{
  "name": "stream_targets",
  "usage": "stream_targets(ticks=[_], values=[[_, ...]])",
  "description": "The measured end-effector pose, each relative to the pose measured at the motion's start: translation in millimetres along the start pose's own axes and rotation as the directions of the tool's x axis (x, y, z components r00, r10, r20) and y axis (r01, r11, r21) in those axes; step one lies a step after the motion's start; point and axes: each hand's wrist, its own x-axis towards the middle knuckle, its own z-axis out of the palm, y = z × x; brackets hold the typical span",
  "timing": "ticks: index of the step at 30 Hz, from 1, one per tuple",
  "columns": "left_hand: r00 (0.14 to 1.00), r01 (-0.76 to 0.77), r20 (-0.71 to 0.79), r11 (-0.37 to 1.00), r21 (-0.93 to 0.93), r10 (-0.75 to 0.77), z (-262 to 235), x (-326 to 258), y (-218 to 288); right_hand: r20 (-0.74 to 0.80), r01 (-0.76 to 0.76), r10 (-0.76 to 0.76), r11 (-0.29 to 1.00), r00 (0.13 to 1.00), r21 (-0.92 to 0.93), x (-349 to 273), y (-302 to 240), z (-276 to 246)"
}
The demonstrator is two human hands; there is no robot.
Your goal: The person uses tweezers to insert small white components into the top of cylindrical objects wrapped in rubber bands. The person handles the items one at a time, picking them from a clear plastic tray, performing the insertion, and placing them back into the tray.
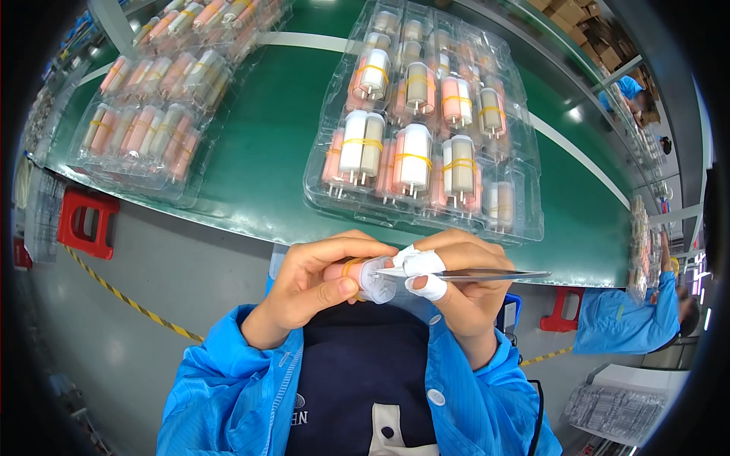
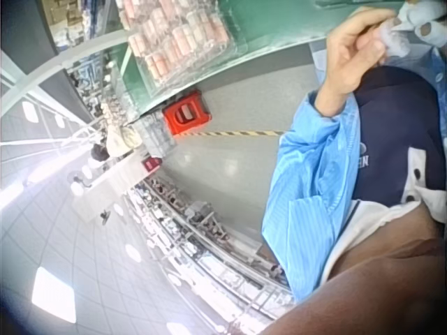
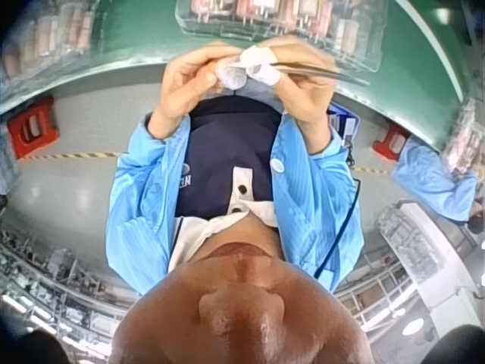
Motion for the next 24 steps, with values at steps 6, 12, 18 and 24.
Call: stream_targets(ticks=[6, 12, 18, 24], values=[[0.999, 0.041, 0.000, 0.999, -0.027, -0.041, -1.9, -0.8, -0.8, -0.004, -0.023, 0.023, 1.000, 1.000, -0.022, -0.4, 0.4, 0.0], [0.995, -0.095, 0.035, 0.971, 0.221, 0.089, -1.2, 2.5, 0.1, 0.078, -0.144, 0.148, 0.988, 0.986, -0.060, 8.0, -10.3, -2.4], [0.990, -0.139, 0.084, 0.915, 0.379, 0.115, 0.0, 3.5, -0.6, 0.207, -0.216, 0.244, 0.965, 0.947, -0.149, 17.1, -19.2, -10.6], [0.976, -0.198, 0.185, 0.800, 0.566, 0.111, -1.2, 3.4, -0.3, 0.382, -0.245, 0.348, 0.924, 0.856, -0.292, 26.5, -17.8, -20.8]])
